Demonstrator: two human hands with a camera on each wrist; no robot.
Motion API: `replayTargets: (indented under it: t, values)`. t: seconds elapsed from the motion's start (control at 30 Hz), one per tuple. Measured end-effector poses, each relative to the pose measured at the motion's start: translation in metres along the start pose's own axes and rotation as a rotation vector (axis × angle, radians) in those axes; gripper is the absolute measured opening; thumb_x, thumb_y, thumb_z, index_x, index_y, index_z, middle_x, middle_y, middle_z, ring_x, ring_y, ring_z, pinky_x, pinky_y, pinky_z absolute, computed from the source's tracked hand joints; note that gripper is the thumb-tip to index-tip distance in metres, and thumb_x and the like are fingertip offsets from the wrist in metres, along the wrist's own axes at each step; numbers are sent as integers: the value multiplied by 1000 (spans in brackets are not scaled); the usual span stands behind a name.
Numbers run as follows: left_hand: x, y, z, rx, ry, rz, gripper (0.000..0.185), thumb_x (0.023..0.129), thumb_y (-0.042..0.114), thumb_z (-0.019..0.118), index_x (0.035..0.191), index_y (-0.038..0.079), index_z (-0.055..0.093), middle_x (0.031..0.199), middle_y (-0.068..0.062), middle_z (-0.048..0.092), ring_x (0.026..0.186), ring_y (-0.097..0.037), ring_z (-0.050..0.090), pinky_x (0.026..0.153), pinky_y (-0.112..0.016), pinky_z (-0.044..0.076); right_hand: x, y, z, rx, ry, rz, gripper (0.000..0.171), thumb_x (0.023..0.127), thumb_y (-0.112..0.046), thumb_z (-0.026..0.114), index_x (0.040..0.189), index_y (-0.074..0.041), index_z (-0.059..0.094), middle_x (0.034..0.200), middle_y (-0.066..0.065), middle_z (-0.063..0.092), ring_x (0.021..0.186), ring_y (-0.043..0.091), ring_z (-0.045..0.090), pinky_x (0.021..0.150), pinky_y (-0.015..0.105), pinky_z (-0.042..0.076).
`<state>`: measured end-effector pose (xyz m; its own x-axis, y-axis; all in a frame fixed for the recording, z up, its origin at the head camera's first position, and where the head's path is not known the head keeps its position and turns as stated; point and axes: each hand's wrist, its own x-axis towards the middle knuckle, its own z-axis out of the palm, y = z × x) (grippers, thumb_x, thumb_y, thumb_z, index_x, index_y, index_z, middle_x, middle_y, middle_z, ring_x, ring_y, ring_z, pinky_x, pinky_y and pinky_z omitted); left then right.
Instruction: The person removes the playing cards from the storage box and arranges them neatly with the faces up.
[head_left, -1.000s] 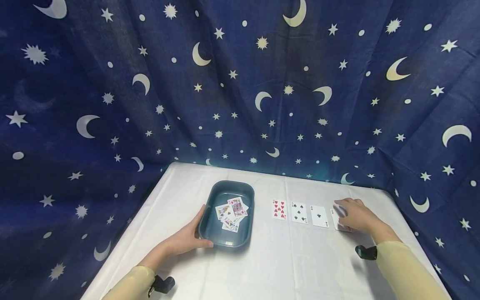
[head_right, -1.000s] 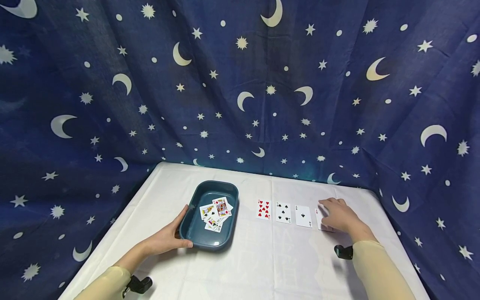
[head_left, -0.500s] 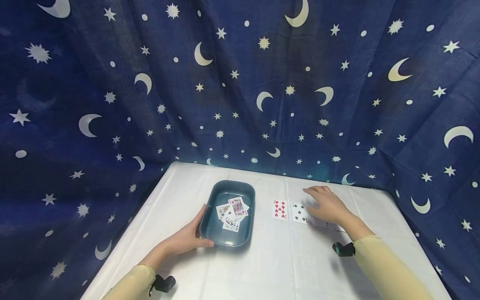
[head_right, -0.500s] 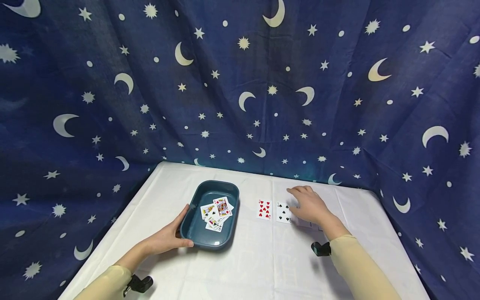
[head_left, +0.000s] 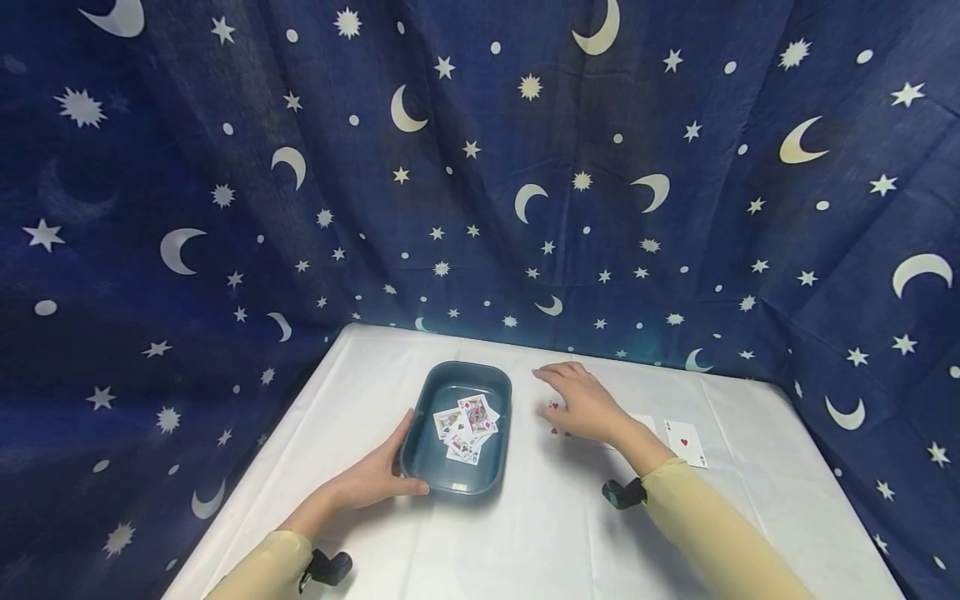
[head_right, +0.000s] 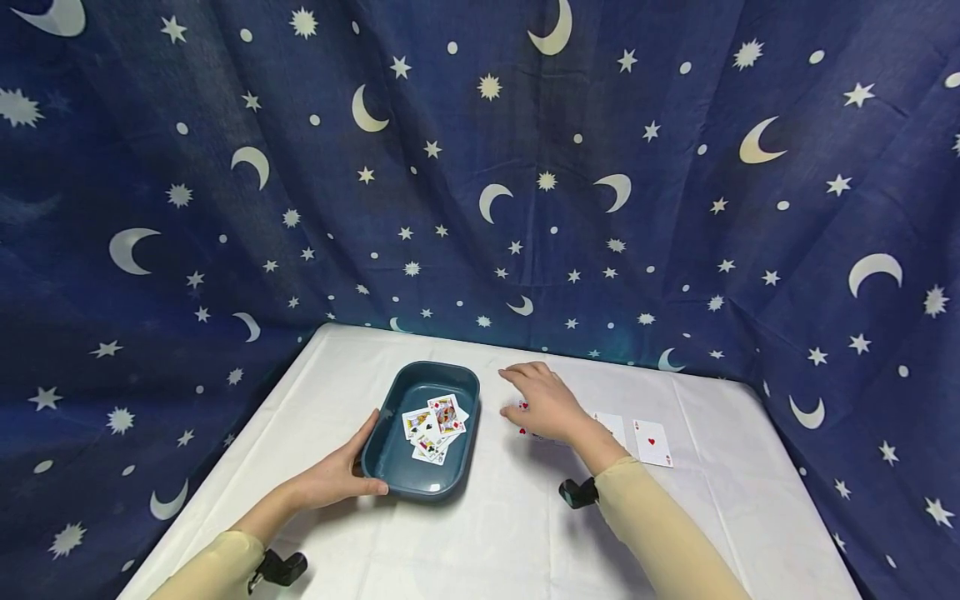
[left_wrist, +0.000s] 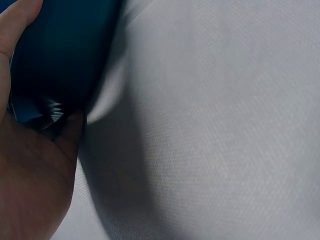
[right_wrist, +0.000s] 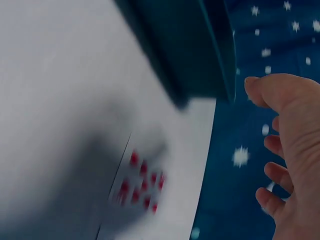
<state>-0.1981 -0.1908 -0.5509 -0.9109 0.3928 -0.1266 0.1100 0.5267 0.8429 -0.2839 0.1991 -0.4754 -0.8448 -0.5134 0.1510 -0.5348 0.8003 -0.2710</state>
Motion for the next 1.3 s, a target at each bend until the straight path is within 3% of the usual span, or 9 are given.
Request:
replayTargets:
  t: [0.27, 0.43, 0.57, 0.93, 1.3]
  values:
    - [1, 2, 0, 2, -1, -8, 131, 78, 45, 89, 166, 19, -4, 172, -8, 1, 156, -33, 8, 121, -50, 24, 36, -47, 17, 47, -88, -92, 67, 90, -35, 77, 149, -15, 54, 149, 4, 53, 142, 25, 41, 119, 45, 32]
    - [1, 0, 0, -5, -2, -5, 130, 78, 44, 89, 166, 19, -4, 172, -8, 1, 156, -33, 9, 120, -49, 27, 53, -70, 29, -36, -219, -134, 73, 83, -27, 82, 149, -11, 54, 147, 5, 54, 141, 25, 43, 118, 43, 35]
    - [0, -1, -1, -8, -8, -1, 130, 78, 44, 89, 166, 20, -5, 172, -5, 1, 156, -30, 8, 121, -49, 23, 63, -82, 37, -120, -304, -115, 79, 77, -28, 86, 148, -11, 55, 144, 4, 57, 138, 25, 46, 116, 43, 38]
    - [1, -2, -1, -21, -19, 11, 130, 79, 44, 88, 166, 21, -6, 172, -3, -1, 156, -29, 7, 120, -47, 26, 81, -95, 48, -325, -393, -56, 77, 68, -24, 95, 138, -15, 64, 131, 1, 63, 121, 21, 55, 110, 41, 44]
    - [-1, 1, -2, -8, -11, 8, 131, 78, 46, 89, 166, 17, -4, 172, -3, 1, 156, -29, 6, 122, -50, 23, 88, -93, 51, -365, -417, -32, 72, 66, -29, 95, 131, -14, 67, 122, 1, 65, 112, 19, 55, 109, 37, 45]
